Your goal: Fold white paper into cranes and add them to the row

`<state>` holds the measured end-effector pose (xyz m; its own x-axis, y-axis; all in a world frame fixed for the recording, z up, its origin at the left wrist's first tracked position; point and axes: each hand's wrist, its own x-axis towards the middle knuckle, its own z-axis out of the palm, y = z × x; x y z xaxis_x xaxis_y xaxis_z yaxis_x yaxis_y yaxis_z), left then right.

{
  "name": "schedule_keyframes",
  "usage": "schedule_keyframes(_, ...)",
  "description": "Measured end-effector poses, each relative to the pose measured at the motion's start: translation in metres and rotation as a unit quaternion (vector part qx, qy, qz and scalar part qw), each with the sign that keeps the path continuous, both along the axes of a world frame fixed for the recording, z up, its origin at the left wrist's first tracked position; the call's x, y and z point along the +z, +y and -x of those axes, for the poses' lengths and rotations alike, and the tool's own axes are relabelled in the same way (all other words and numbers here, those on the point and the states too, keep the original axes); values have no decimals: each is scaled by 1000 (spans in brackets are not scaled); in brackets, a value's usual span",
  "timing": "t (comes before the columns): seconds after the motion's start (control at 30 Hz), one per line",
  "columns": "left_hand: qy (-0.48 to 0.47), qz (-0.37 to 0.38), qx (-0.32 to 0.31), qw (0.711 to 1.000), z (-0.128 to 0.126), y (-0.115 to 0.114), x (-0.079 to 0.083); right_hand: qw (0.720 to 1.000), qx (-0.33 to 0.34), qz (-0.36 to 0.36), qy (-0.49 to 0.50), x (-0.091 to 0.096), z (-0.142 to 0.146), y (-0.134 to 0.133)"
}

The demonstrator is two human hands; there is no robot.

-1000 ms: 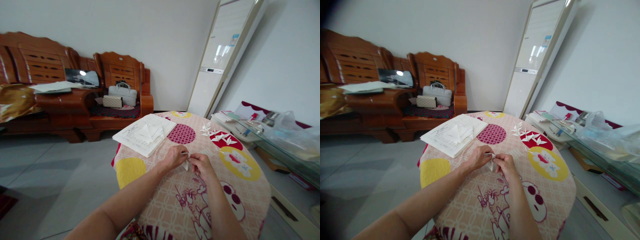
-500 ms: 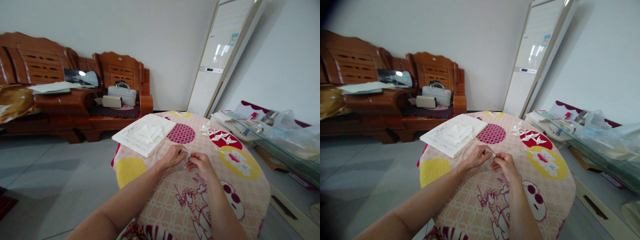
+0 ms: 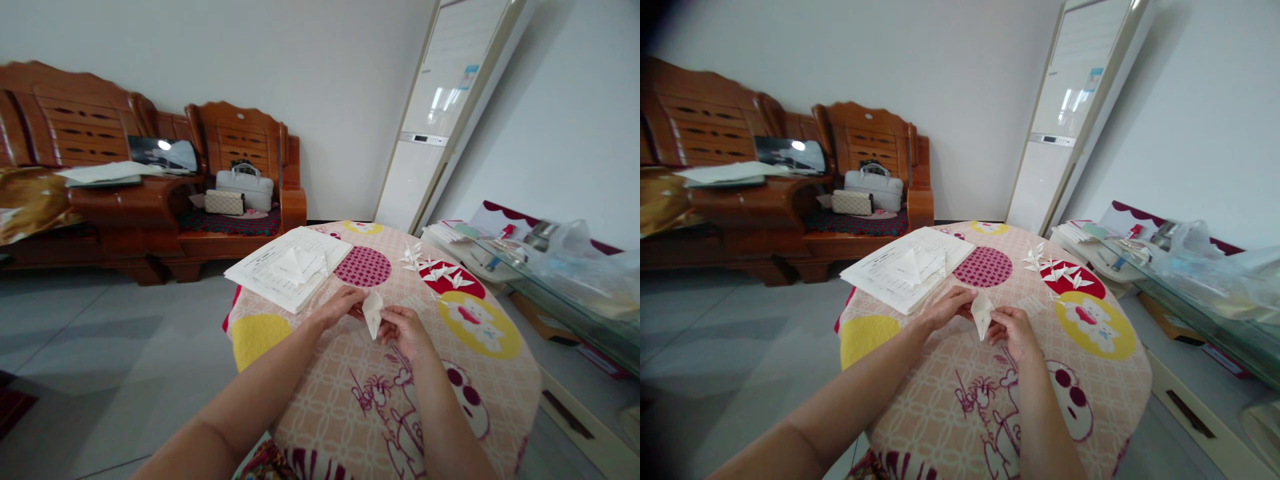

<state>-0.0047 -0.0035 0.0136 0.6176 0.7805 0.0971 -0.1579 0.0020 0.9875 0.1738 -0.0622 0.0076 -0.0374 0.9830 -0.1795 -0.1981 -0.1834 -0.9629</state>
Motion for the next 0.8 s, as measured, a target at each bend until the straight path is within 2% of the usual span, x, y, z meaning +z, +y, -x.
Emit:
schedule_keyframes(0.1,-56,66,-46,995,3,2,-1,1000,-7,7,23,1,-4,0)
schedule_keyframes(0.2,-63,51,-98,992,5,4,-1,999,-5,0,38,3,-6,-1)
schedule_keyframes(0.27,-53,32,-111,992,4,4,-1,999,-4,-1,41,3,-6,-1)
schedule_keyframes(0.53,-18,12,-68,997,2,6,-3,1000,-2,-5,-4,6,-3,-2)
schedule_keyframes(0.8,14,8,2,1000,-3,6,-9,999,-7,-23,-31,3,-1,1)
